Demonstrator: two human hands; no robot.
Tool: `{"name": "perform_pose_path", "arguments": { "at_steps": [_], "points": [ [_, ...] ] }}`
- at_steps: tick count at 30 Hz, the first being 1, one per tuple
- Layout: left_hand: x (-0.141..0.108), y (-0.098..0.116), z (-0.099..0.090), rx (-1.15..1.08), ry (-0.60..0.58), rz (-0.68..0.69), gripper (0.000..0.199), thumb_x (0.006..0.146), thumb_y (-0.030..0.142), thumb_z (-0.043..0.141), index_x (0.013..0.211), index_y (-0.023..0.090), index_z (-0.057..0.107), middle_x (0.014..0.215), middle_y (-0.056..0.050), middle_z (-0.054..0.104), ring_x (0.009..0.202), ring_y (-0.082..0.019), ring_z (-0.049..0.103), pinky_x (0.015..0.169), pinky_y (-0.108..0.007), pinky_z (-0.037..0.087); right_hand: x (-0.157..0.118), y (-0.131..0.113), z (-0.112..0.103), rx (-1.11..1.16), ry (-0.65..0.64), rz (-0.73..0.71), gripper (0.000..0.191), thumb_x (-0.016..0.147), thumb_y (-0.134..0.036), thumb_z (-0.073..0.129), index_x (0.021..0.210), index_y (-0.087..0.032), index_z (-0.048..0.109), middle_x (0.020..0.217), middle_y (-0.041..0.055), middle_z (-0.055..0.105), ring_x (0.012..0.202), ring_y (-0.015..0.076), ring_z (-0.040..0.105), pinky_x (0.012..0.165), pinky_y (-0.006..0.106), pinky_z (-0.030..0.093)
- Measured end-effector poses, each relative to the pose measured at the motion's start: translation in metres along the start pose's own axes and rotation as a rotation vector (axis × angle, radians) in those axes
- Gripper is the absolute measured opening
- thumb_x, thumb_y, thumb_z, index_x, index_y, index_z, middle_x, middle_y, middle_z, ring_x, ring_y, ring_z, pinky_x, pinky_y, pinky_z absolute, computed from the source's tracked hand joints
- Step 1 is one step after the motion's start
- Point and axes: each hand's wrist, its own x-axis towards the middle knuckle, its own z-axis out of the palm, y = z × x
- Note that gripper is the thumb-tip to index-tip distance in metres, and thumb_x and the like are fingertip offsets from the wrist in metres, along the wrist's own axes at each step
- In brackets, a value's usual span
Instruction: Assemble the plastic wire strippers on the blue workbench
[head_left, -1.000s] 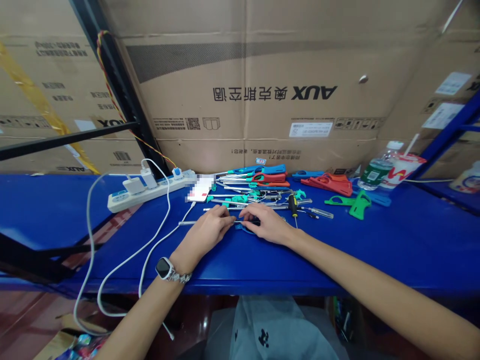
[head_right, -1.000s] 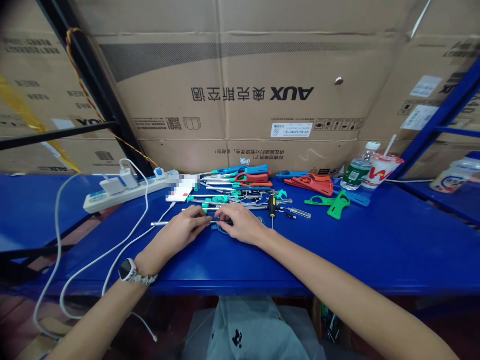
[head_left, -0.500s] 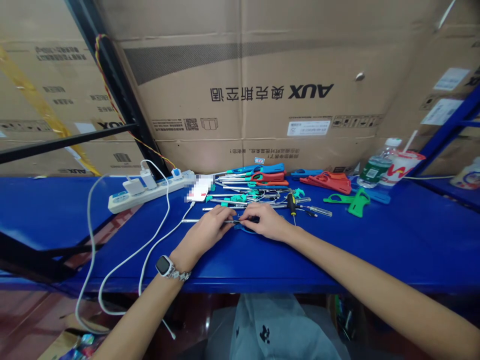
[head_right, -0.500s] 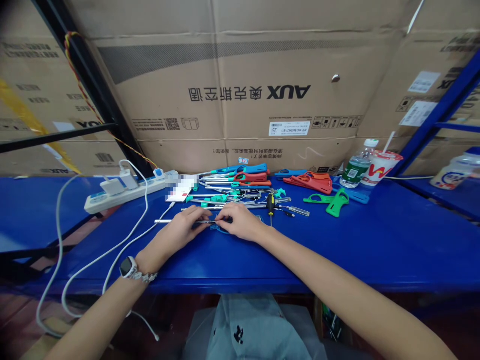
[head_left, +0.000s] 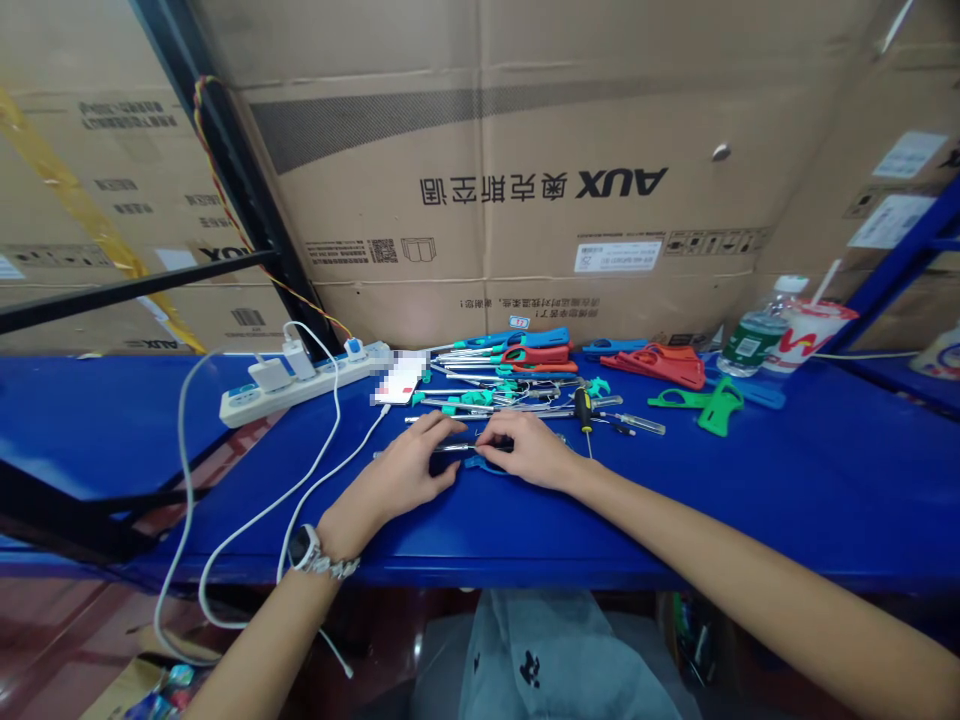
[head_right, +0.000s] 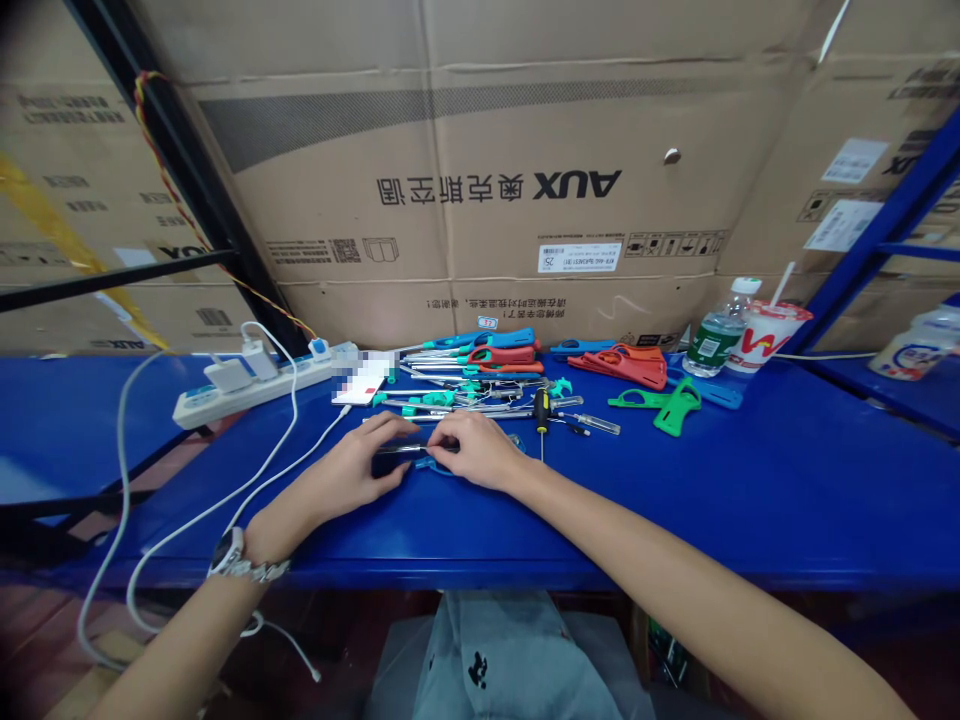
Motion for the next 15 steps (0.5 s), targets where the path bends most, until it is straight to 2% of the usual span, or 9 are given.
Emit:
{"name": "perform_pose_path", "arguments": {
  "at_steps": [4,7,12,15],
  "points": [
    [-0.002,-0.004,-0.008,0.016,-0.054,-0.006,0.020,0.093,0.015,0.056,0.109,0.019,0.067,0.113,-0.009,0.066,0.107,-0.027,0.066,0.097,-0.045,0.054,0.001,0.001,0.001,0.013,0.001,0.000,0.006,0.087,-0.016,0.071,0.083,-0.019,0.074,0.079,0.0025,0.068,0.076,0.0161,0.061,0.073,0.030,0.046],
    [0.003,-0.006,-0.007,-0.015,-0.085,0.024,0.019,0.098,0.016,0.050,0.105,0.020,0.068,0.107,-0.008,0.067,0.099,-0.024,0.067,0.091,-0.041,0.055,0.001,0.003,0.003,0.017,0.017,0.001,0.007,0.087,-0.015,0.071,0.081,-0.018,0.073,0.077,0.0023,0.067,0.075,0.0161,0.061,0.072,0.030,0.046],
    [0.007,-0.006,-0.004,-0.049,-0.005,0.060,0.020,0.103,0.020,0.047,0.110,0.021,0.065,0.113,-0.008,0.064,0.099,-0.023,0.068,0.090,-0.039,0.055,0.001,0.002,0.004,0.089,0.059,0.038,0.004,0.085,-0.015,0.070,0.084,-0.019,0.069,0.079,0.0013,0.067,0.073,0.0151,0.061,0.070,0.029,0.048],
    [0.004,-0.007,-0.003,-0.039,0.025,0.081,0.020,0.104,0.023,0.046,0.110,0.021,0.065,0.113,-0.008,0.064,0.099,-0.022,0.068,0.090,-0.039,0.056,0.001,-0.001,0.002,0.131,0.076,0.067,0.009,0.083,-0.017,0.071,0.091,-0.018,0.068,0.081,0.0019,0.068,0.074,0.0156,0.063,0.072,0.029,0.050]
  ]
}}
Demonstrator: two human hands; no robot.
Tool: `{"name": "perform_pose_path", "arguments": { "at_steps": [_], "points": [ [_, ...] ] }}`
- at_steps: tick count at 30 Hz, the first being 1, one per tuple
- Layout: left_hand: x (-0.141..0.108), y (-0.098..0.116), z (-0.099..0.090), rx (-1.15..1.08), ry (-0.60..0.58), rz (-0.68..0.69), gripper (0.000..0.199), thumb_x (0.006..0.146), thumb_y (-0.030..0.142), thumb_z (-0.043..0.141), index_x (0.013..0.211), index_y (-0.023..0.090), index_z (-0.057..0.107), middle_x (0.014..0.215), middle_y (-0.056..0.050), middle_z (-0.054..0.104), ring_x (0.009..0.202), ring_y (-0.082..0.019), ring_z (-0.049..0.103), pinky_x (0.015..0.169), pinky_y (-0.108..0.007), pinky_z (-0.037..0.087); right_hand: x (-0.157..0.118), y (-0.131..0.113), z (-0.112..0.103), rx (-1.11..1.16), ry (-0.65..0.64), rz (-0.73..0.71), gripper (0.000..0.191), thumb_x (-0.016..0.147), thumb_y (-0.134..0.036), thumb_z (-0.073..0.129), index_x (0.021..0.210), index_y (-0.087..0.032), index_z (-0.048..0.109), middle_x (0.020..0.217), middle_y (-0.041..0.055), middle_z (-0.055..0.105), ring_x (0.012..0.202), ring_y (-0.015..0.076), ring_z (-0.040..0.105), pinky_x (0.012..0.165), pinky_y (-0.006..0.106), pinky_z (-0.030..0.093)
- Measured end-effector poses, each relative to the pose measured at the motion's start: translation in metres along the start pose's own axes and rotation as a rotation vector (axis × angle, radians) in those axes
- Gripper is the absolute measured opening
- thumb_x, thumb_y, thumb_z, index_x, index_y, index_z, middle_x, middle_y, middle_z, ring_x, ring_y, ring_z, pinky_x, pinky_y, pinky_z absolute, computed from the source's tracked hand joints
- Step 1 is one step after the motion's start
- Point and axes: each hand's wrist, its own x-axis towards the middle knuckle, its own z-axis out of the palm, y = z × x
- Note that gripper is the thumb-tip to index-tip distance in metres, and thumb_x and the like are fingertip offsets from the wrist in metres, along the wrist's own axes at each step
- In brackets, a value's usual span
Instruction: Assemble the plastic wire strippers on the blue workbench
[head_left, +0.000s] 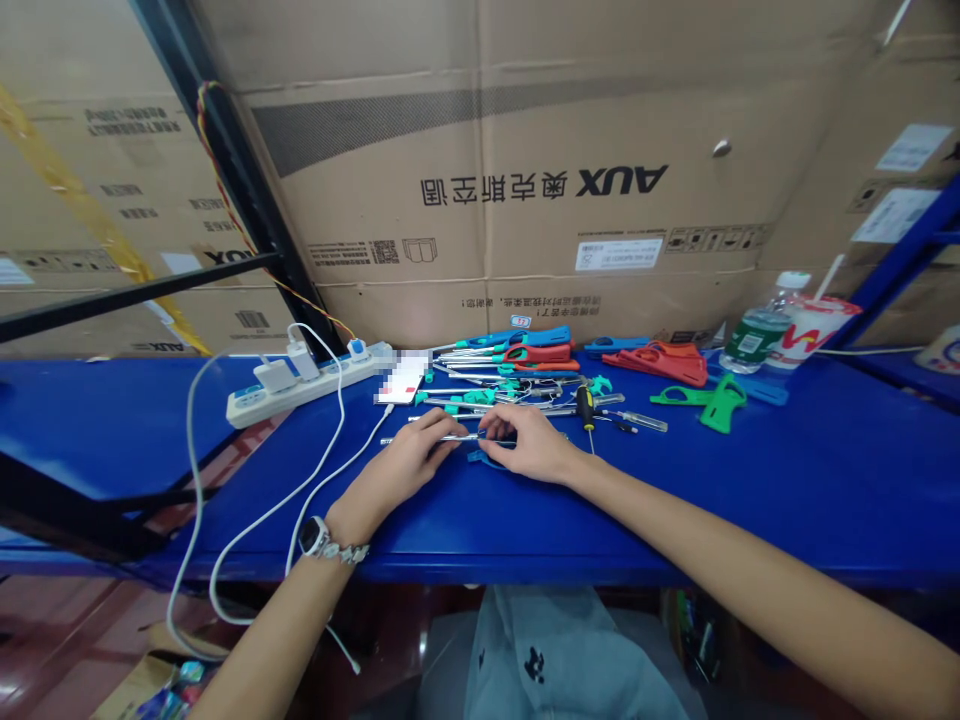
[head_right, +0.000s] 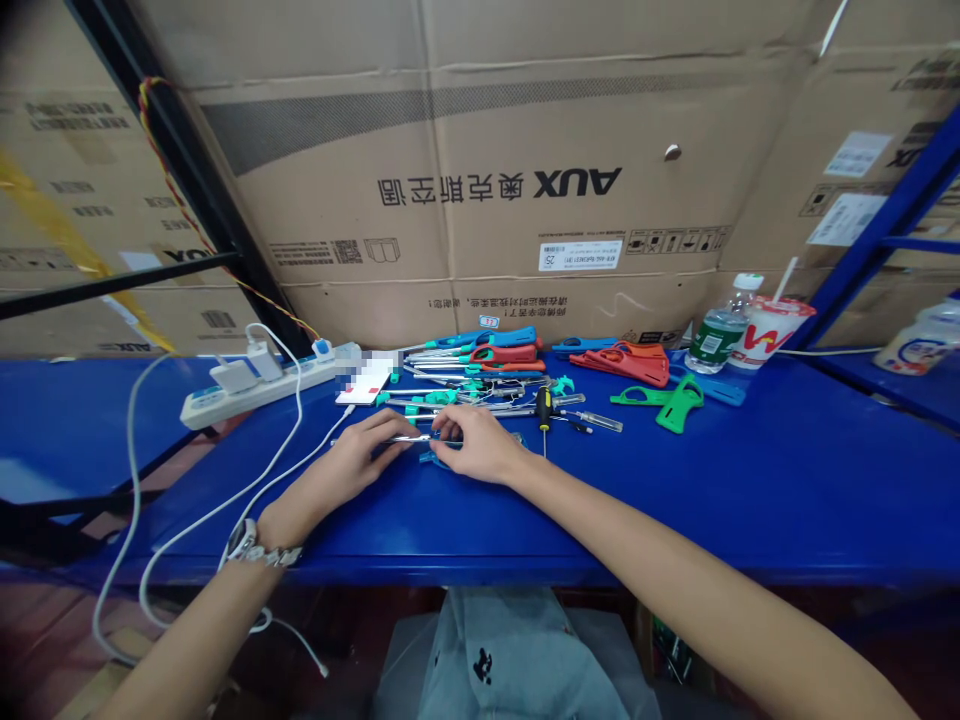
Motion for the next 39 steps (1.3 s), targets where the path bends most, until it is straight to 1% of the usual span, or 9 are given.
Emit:
{"name": "perform_pose_path", "arguments": {
  "at_steps": [5,8,14,18,21,24,31,36,39],
  "points": [
    [-0.001,-0.002,0.002,-0.004,0.037,0.044,0.021,0.105,0.023,0.047,0.114,0.022,0.066,0.113,-0.007,0.064,0.100,-0.020,0.068,0.092,-0.038,0.056,0.003,-0.007,-0.004,-0.054,-0.047,-0.007,0.009,0.089,-0.025,0.071,0.085,-0.017,0.073,0.081,0.0039,0.072,0.075,0.0165,0.064,0.073,0.031,0.048],
    [0.001,-0.002,0.001,0.005,0.047,0.071,0.020,0.105,0.023,0.049,0.112,0.021,0.068,0.111,-0.007,0.065,0.097,-0.020,0.068,0.090,-0.039,0.057,0.006,-0.006,-0.006,-0.011,-0.079,0.017,0.013,0.092,-0.025,0.070,0.081,-0.018,0.074,0.081,0.0032,0.073,0.074,0.0157,0.064,0.072,0.030,0.046],
    [0.006,0.002,-0.003,0.008,-0.025,0.076,0.025,0.105,0.026,0.049,0.115,0.023,0.073,0.110,-0.008,0.070,0.097,-0.021,0.070,0.089,-0.040,0.057,0.007,0.001,-0.007,0.045,-0.067,0.047,0.010,0.087,-0.020,0.075,0.077,-0.019,0.074,0.075,0.0010,0.071,0.070,0.0143,0.061,0.068,0.029,0.045],
    [0.007,0.003,-0.001,0.042,-0.051,0.058,0.022,0.103,0.026,0.053,0.117,0.021,0.070,0.109,-0.008,0.073,0.097,-0.022,0.071,0.087,-0.039,0.058,0.005,0.002,-0.007,0.020,-0.076,-0.021,0.010,0.085,-0.018,0.077,0.076,-0.019,0.075,0.074,0.0005,0.070,0.071,0.0144,0.061,0.070,0.029,0.045],
    [0.007,0.003,0.001,0.059,-0.044,0.059,0.015,0.101,0.025,0.057,0.106,0.020,0.070,0.099,-0.006,0.074,0.087,-0.020,0.071,0.080,-0.034,0.058,0.005,0.001,-0.006,-0.032,-0.097,-0.087,0.009,0.086,-0.018,0.077,0.077,-0.019,0.075,0.075,0.0015,0.070,0.073,0.0155,0.062,0.072,0.030,0.046],
    [0.005,0.004,0.001,0.074,-0.061,0.057,0.015,0.102,0.024,0.056,0.103,0.019,0.070,0.099,-0.006,0.074,0.086,-0.020,0.071,0.080,-0.033,0.057,0.004,0.002,-0.005,-0.084,-0.100,-0.160,0.008,0.087,-0.018,0.075,0.079,-0.018,0.074,0.076,0.0028,0.070,0.075,0.0170,0.062,0.073,0.031,0.046],
    [0.000,0.011,0.003,0.118,-0.073,0.016,0.017,0.104,0.025,0.051,0.109,0.020,0.066,0.104,-0.006,0.073,0.093,-0.022,0.072,0.084,-0.035,0.058,0.002,0.003,-0.002,-0.179,-0.105,-0.246,0.010,0.089,-0.018,0.072,0.079,-0.018,0.069,0.075,0.0029,0.069,0.080,0.0194,0.063,0.080,0.034,0.048],
    [-0.002,0.016,0.002,0.168,-0.064,0.029,0.028,0.107,0.027,0.043,0.132,0.023,0.057,0.123,-0.009,0.068,0.106,-0.024,0.071,0.090,-0.037,0.058,0.001,-0.002,0.003,-0.120,-0.040,-0.127,0.014,0.082,-0.019,0.076,0.078,-0.020,0.063,0.078,0.0018,0.067,0.078,0.0179,0.061,0.075,0.033,0.049],
    [-0.004,0.017,0.001,0.232,-0.052,0.026,0.034,0.109,0.029,0.040,0.140,0.025,0.053,0.125,-0.010,0.066,0.102,-0.024,0.071,0.087,-0.038,0.059,-0.002,-0.006,0.002,-0.067,0.011,-0.118,0.018,0.079,-0.022,0.075,0.079,-0.021,0.058,0.080,0.0020,0.064,0.080,0.0190,0.059,0.076,0.034,0.049]
  ]
}}
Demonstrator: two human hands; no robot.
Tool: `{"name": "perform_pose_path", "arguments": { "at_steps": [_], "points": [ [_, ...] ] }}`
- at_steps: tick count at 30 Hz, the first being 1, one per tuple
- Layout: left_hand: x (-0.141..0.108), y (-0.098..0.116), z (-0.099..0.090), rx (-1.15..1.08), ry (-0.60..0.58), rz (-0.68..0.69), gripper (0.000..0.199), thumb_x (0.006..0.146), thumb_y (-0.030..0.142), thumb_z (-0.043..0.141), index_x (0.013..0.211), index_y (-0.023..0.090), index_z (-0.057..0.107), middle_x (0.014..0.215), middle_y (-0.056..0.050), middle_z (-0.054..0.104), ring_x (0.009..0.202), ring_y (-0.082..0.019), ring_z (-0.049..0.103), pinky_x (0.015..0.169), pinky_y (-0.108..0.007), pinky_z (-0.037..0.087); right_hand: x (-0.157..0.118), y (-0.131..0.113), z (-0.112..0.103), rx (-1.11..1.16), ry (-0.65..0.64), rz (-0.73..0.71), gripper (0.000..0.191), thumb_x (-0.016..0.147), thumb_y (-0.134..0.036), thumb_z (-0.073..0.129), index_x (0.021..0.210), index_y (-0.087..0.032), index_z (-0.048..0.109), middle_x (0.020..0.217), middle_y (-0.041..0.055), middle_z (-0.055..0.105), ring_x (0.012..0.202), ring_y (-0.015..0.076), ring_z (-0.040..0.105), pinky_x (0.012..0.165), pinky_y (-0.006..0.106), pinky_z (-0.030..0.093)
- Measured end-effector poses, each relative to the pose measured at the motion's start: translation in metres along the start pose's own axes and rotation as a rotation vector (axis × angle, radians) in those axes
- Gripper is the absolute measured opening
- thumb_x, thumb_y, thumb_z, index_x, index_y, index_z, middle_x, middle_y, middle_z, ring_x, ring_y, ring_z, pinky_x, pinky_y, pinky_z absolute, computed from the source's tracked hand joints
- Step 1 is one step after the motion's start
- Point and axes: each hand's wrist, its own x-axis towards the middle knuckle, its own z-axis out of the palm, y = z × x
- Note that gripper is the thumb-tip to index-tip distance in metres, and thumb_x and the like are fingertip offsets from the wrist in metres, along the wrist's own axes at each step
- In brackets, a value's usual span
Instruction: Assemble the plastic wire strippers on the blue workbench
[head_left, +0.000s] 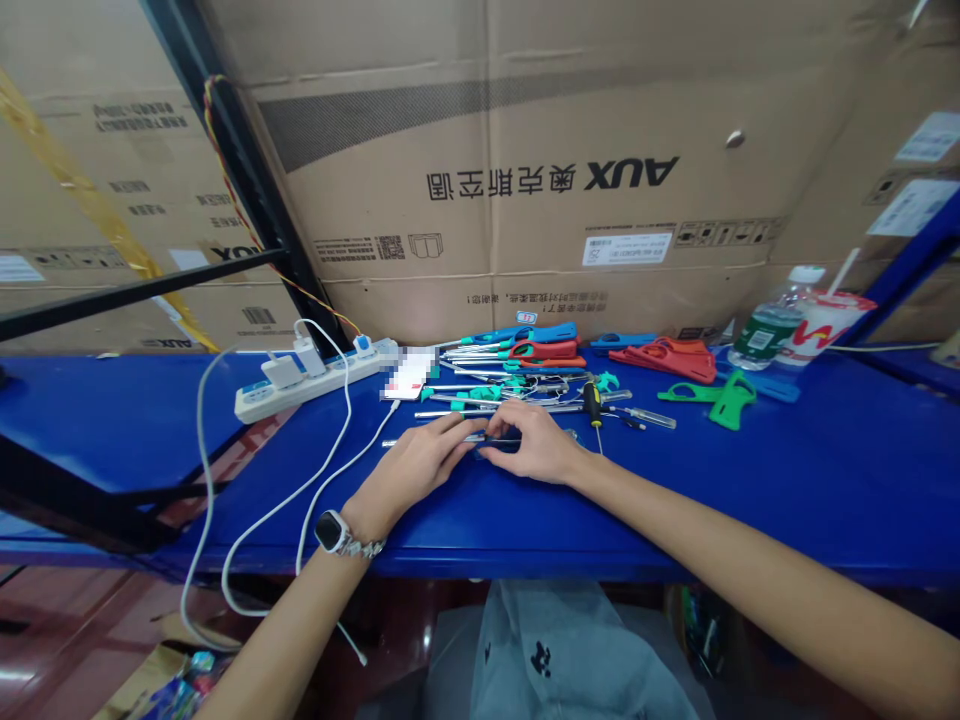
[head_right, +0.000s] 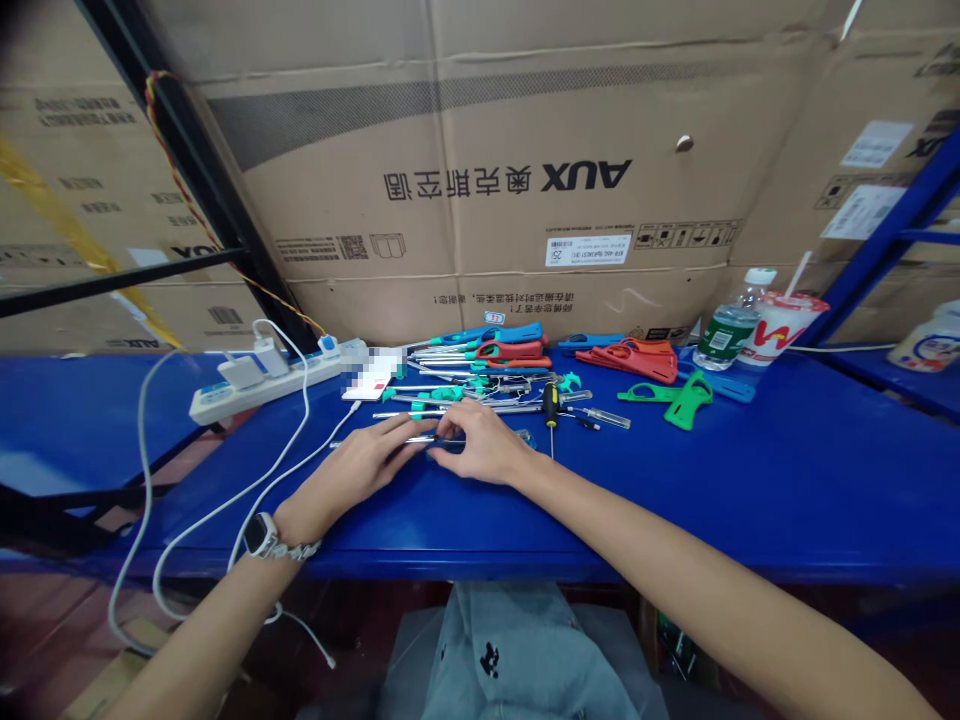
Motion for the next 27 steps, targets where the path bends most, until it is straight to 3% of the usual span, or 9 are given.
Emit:
{"name": "perform_pose_path", "arguments": {
  "at_steps": [8,13,17,23,27],
  "points": [
    [-0.001,0.005,-0.002,0.078,-0.054,0.039,0.034,0.109,0.028,0.036,0.132,0.026,0.061,0.104,-0.006,0.064,0.073,-0.016,0.066,0.066,-0.030,0.056,0.001,-0.004,-0.005,0.236,0.035,0.067,0.034,0.067,-0.012,0.054,0.095,-0.025,0.039,0.084,-0.0007,0.057,0.077,0.0183,0.056,0.076,0.036,0.048],
    [0.002,0.005,-0.001,-0.043,-0.079,0.041,0.032,0.110,0.028,0.035,0.124,0.021,0.062,0.108,-0.008,0.064,0.087,-0.020,0.069,0.079,-0.036,0.058,0.002,0.000,-0.003,0.288,0.036,0.058,0.031,0.069,-0.011,0.051,0.095,-0.025,0.040,0.081,-0.0010,0.057,0.074,0.0182,0.055,0.074,0.036,0.046],
    [0.003,0.000,0.002,-0.060,-0.053,0.138,0.033,0.109,0.027,0.037,0.116,0.019,0.068,0.098,-0.007,0.065,0.089,-0.021,0.065,0.081,-0.036,0.058,0.002,0.003,-0.001,0.263,0.014,0.066,0.032,0.070,-0.009,0.052,0.097,-0.024,0.044,0.080,-0.0016,0.058,0.074,0.0175,0.057,0.073,0.034,0.047],
    [0.001,-0.005,0.007,-0.080,-0.023,0.161,0.033,0.108,0.027,0.041,0.125,0.020,0.069,0.116,-0.012,0.062,0.105,-0.023,0.063,0.090,-0.041,0.058,0.003,0.003,0.000,0.224,0.001,0.085,0.031,0.071,-0.006,0.053,0.096,-0.023,0.047,0.080,-0.0015,0.059,0.075,0.0170,0.058,0.076,0.033,0.048],
    [0.001,-0.007,0.009,-0.080,-0.042,0.145,0.033,0.108,0.026,0.042,0.125,0.018,0.069,0.117,-0.013,0.063,0.106,-0.024,0.064,0.091,-0.043,0.058,0.002,0.004,0.000,0.225,-0.012,0.079,0.030,0.073,-0.005,0.052,0.097,-0.023,0.048,0.080,-0.0012,0.060,0.074,0.0169,0.058,0.075,0.033,0.049]
  ]
}}
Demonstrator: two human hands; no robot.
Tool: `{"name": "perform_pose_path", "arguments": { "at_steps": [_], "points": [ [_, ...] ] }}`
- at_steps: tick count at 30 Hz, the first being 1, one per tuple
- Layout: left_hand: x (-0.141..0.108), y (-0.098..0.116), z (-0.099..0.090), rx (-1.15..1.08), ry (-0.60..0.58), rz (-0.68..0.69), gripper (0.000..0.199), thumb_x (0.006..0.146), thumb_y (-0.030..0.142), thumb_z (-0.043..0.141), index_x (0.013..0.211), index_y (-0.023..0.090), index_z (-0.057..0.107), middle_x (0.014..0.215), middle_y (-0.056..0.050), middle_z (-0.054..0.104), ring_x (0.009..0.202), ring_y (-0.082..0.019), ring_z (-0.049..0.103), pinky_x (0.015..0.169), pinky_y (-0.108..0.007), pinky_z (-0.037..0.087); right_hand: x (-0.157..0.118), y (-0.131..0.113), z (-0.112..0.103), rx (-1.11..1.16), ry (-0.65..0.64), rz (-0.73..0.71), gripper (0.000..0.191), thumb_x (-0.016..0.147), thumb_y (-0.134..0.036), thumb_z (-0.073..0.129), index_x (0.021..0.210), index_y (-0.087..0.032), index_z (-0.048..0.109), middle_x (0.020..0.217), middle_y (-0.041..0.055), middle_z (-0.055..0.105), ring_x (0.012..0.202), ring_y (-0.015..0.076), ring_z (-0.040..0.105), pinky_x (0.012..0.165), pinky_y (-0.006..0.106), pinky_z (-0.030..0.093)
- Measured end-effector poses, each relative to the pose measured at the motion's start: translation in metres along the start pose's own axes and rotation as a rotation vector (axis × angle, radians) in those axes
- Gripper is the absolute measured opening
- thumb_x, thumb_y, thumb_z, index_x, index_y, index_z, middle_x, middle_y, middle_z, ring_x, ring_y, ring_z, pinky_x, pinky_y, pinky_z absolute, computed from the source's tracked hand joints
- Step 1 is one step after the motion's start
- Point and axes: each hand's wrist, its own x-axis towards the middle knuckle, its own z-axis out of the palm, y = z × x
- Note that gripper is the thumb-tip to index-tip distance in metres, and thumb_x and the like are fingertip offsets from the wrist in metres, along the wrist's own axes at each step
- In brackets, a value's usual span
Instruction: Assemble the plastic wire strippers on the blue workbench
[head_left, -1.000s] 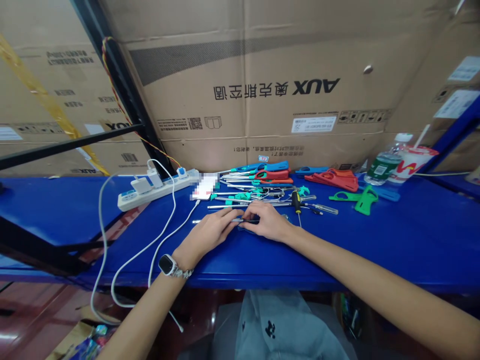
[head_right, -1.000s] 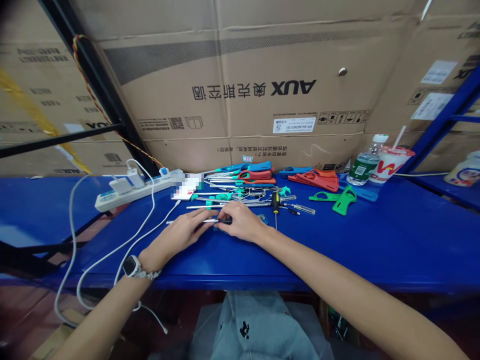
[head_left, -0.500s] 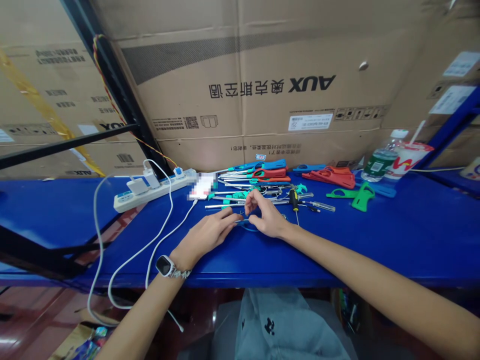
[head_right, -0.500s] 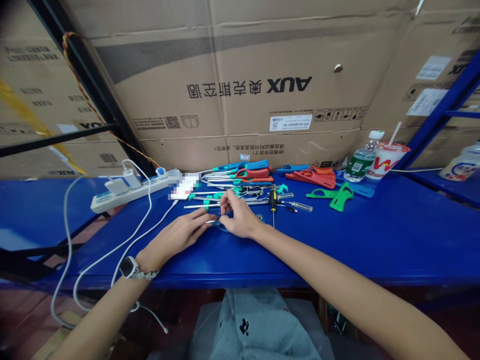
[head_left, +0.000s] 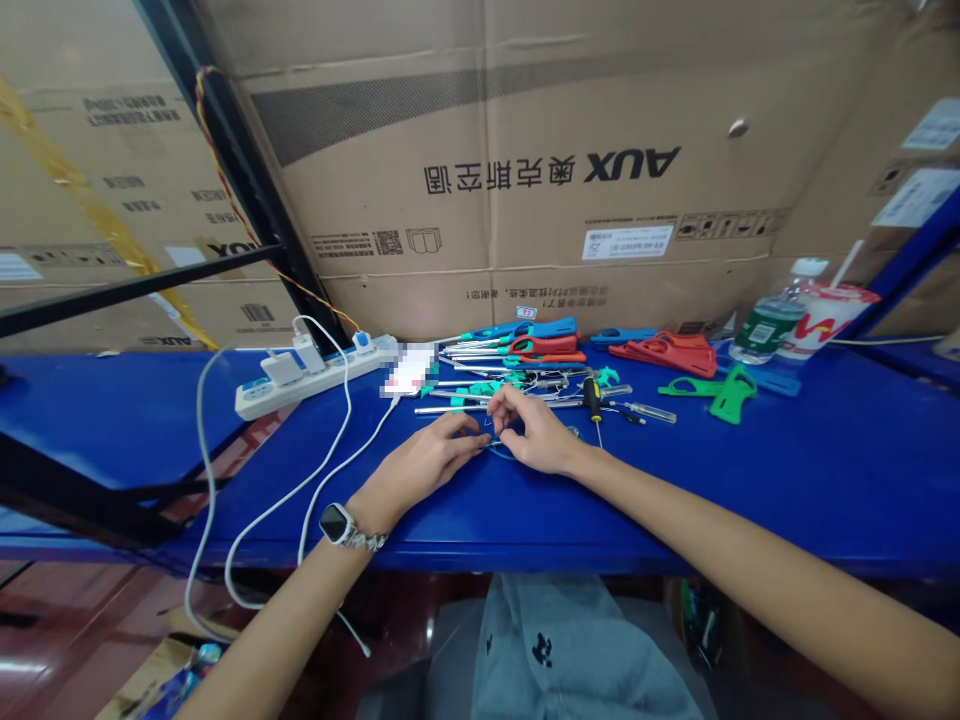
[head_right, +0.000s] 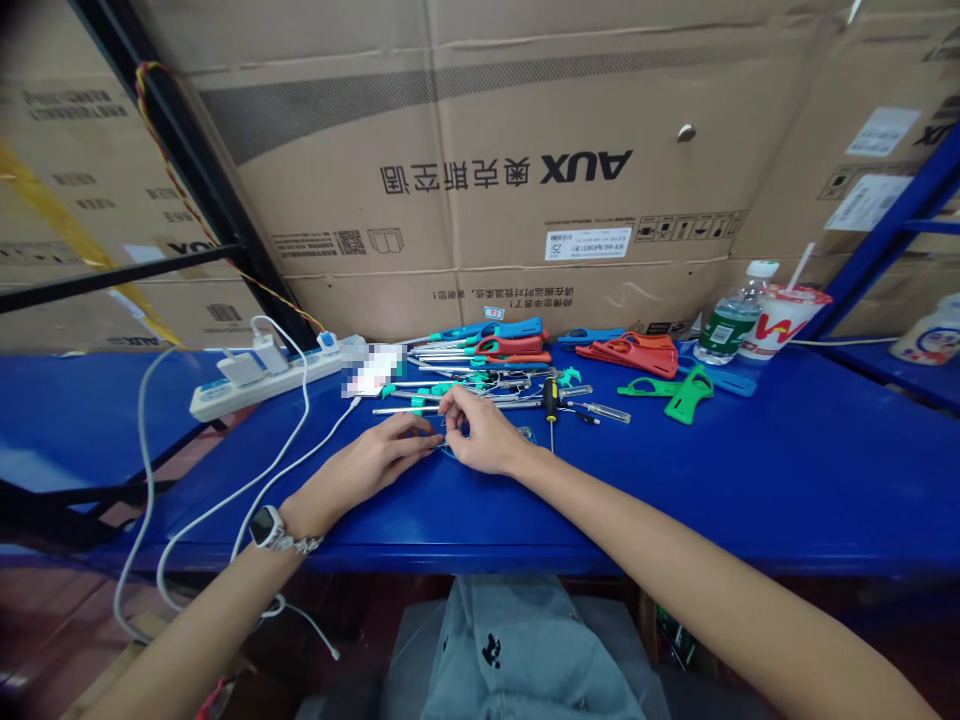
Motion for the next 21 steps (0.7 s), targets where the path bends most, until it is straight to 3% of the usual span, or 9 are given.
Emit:
{"name": "perform_pose_path", "arguments": {
  "at_steps": [16,21],
  "points": [
    [0.0038,-0.0023,0.0054,-0.061,0.056,-0.001,0.029,0.106,0.024,0.047,0.107,0.017,0.075,0.109,-0.011,0.067,0.103,-0.023,0.064,0.090,-0.039,0.057,-0.0009,-0.0008,0.0018,-0.030,-0.006,0.015,0.024,0.080,-0.009,0.050,0.100,-0.022,0.054,0.078,-0.0005,0.062,0.072,0.0174,0.059,0.072,0.032,0.045],
    [0.0082,-0.0062,0.0066,-0.064,0.075,0.001,0.033,0.107,0.026,0.044,0.106,0.018,0.076,0.108,-0.011,0.067,0.099,-0.022,0.065,0.088,-0.039,0.058,0.0074,0.0030,-0.0039,0.186,0.119,0.057,0.021,0.075,-0.011,0.045,0.089,-0.022,0.056,0.076,0.0001,0.063,0.074,0.0183,0.060,0.074,0.034,0.046]
  ]
}}
